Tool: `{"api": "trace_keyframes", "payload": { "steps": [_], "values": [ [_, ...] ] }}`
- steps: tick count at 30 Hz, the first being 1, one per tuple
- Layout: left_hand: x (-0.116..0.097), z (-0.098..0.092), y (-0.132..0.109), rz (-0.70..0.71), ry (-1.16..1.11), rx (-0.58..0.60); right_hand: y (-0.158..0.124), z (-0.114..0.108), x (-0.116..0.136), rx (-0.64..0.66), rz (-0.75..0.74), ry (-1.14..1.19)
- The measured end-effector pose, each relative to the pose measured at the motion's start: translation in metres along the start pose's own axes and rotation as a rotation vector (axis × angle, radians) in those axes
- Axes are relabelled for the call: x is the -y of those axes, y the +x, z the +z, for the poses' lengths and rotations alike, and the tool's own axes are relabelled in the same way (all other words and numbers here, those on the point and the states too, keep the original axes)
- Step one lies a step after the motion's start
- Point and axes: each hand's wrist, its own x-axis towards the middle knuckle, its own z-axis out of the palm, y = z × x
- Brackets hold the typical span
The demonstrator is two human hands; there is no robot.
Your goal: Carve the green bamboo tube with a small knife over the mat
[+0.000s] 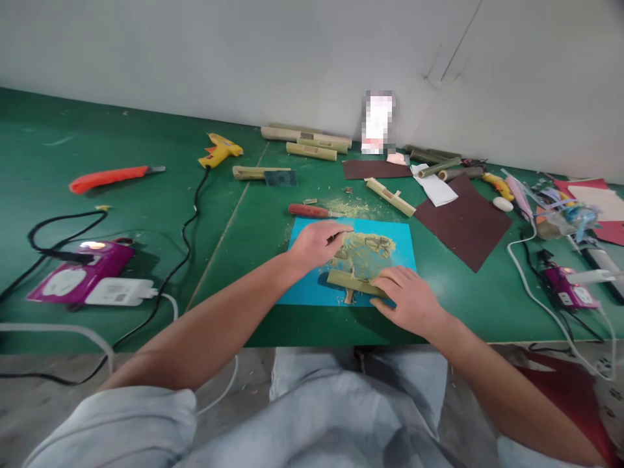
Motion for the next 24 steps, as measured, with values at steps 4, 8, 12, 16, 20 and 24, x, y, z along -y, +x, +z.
{"api": "trace_keyframes", "payload": {
  "steps": [4,8,12,16,20,24],
  "values": [
    [-0.001,-0.001,0.000,0.000,-0.002,-0.004,0.003,0.001,-0.004,-0.006,0.012,-0.043],
    [-0.003,-0.004,0.001,-0.028,0.002,0.015,0.009,0.002,-0.009,-0.052,0.071,-0.040],
    [-0.005,-0.006,0.000,-0.058,0.003,0.025,0.013,0.003,-0.012,-0.086,0.051,-0.073],
    [-0.005,-0.005,0.000,-0.048,0.003,0.011,0.016,0.003,-0.010,-0.085,0.018,-0.122],
    [-0.006,-0.005,0.001,-0.040,0.005,0.006,0.022,0.002,-0.012,-0.059,0.049,-0.177],
    [-0.006,-0.006,0.002,-0.041,0.009,0.011,0.032,0.003,-0.020,-0.035,0.099,-0.197]
  ]
}}
